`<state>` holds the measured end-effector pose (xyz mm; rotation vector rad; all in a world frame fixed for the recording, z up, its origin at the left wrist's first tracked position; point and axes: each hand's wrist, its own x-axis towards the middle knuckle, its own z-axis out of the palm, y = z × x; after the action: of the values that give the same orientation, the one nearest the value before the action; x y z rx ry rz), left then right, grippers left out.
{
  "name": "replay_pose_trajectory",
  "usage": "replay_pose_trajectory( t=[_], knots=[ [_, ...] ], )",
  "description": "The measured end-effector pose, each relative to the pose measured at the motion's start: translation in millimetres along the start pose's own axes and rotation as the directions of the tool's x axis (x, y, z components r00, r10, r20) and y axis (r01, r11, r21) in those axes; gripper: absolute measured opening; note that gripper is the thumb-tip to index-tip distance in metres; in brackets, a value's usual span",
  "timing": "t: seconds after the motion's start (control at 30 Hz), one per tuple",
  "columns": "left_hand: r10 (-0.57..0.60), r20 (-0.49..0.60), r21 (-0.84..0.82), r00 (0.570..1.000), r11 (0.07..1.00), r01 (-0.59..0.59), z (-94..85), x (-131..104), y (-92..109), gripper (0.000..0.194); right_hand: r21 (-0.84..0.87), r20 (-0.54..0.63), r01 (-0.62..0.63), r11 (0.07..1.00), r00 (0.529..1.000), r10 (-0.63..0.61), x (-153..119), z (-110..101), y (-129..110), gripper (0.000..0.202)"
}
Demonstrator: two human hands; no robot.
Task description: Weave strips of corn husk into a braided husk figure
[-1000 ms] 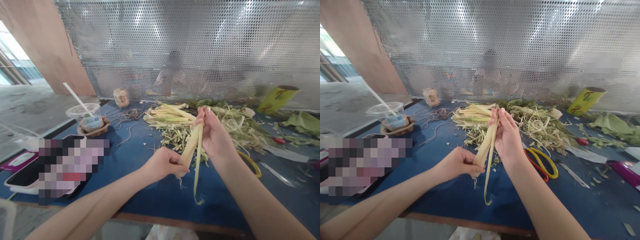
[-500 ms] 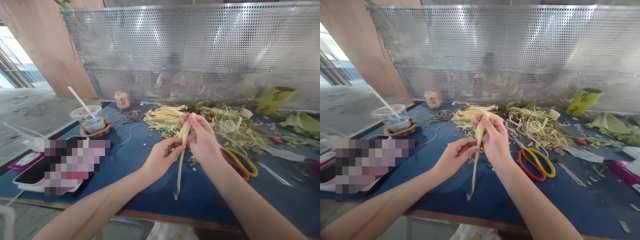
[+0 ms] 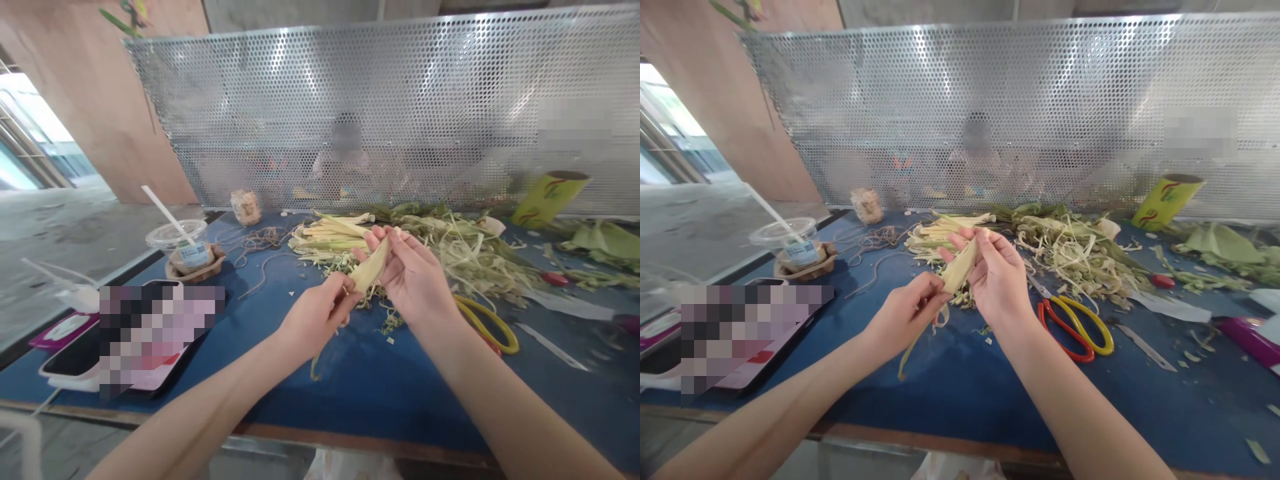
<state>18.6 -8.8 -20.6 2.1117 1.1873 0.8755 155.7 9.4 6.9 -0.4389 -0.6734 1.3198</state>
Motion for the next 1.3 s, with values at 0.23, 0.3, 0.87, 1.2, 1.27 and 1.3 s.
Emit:
replay_pose_trajectory(
  t=[0.23, 0.3, 0.87, 1.2, 1.27, 1.3],
  knots=[
    [0.065, 0.231, 0.116, 0.971, 0.989, -0.094, -7.8, 2.0, -1.8, 0.032, -0.019, -0.084, 0.062, 0.998, 0.994, -0.064, 12.9, -11.2, -20.8, 0.022],
    [0.053, 0.162, 0.136, 0.985, 0.988, -0.075, -11.0, 3.2, -3.6, 0.032, -0.051, -0.074, 0.104, 0.993, 0.991, -0.107, 17.2, -14.5, -27.4, 0.022],
    [-0.228, 0.598, 0.322, 0.769, 0.946, 0.03, -61.2, 11.3, -33.7, 0.033, -0.067, -0.001, 0.274, 0.96, 0.962, -0.274, 20.1, -15.0, -38.2, 0.011],
    [0.183, 0.241, -0.574, 0.953, 0.819, -0.012, -21.9, 11.1, 8.0, 0.053, -0.141, 0.027, 0.23, 0.963, 0.973, -0.229, 9.5, 7.1, -15.8, 0.009],
    [0.196, 0.352, -0.654, 0.916, 0.751, 0.091, -9.3, 9.2, 12.9, 0.048, -0.171, 0.036, 0.266, 0.949, 0.964, -0.264, 8.3, 8.3, -11.7, 0.01],
    [0.188, 0.391, -0.668, 0.901, 0.732, 0.137, -4.6, 7.8, 13.5, 0.045, -0.182, 0.034, 0.288, 0.94, 0.957, -0.287, 8.5, 7.8, -10.7, 0.01]
  ],
)
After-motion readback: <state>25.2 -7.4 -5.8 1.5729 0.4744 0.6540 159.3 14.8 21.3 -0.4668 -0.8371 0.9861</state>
